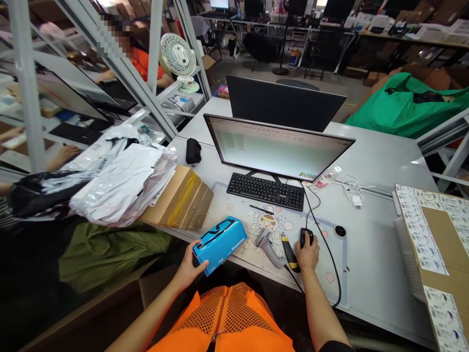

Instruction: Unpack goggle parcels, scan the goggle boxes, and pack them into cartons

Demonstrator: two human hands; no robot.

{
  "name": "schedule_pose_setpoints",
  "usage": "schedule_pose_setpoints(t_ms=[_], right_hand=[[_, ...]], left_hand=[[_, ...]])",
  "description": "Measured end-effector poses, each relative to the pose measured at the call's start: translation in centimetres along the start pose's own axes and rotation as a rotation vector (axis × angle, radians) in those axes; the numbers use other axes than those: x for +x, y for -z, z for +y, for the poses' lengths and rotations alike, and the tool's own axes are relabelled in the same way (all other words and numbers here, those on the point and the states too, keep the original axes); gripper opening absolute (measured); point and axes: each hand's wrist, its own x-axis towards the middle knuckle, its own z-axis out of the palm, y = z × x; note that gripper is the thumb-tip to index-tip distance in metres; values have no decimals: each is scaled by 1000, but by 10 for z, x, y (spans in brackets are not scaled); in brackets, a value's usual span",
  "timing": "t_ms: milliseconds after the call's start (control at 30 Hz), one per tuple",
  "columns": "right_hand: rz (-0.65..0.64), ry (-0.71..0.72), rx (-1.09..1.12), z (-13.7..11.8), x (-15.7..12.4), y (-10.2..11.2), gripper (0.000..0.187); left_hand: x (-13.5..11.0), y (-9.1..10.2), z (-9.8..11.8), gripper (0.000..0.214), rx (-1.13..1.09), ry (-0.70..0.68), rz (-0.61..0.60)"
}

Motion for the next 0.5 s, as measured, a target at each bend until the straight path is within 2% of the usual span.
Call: schedule_pose_setpoints(t_ms=[233, 500], right_hand=[[11, 3, 1, -2, -1, 1, 65], [14, 3, -1, -1, 0, 0, 64]], left_hand=[[-1, 0, -1, 78, -21, -5, 24], [1, 1, 0, 78, -13, 2, -8]])
